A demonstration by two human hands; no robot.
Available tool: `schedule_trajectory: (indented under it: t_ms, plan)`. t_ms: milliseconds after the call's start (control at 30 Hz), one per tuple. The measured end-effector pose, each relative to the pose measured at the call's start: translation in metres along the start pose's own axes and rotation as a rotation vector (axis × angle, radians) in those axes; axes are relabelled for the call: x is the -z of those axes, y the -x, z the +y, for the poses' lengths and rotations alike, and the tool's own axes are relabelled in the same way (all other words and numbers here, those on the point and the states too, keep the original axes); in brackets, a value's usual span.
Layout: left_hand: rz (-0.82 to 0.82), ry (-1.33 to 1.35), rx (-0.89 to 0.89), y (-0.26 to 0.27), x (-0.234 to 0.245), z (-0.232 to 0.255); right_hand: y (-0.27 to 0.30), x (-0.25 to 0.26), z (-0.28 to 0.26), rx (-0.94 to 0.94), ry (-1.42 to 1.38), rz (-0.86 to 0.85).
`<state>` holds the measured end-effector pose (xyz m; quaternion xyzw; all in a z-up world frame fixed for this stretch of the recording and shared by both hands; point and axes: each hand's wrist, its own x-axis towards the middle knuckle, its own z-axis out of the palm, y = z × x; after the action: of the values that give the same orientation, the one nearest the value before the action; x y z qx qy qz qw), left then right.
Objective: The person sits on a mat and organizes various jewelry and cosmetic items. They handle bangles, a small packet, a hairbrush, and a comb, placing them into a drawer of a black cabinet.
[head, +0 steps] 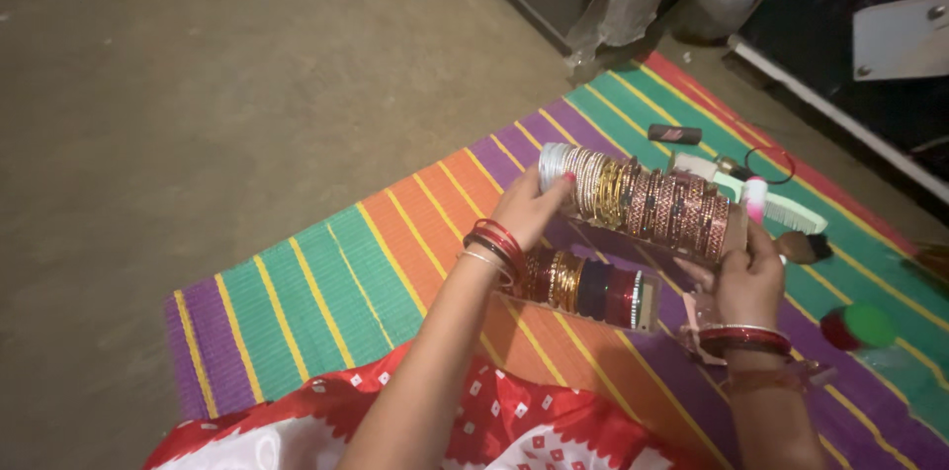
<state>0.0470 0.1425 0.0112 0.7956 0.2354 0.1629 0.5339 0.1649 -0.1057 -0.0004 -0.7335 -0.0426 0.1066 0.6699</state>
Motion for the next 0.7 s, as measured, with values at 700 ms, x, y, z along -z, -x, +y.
schedule_trajectory:
  t_ms: [700]
  plan:
    - [0.031,-0.085,-0.423,0.071,0.008,0.186,0.072,0.102,-0.152,0.135,-0.202,-0.036]
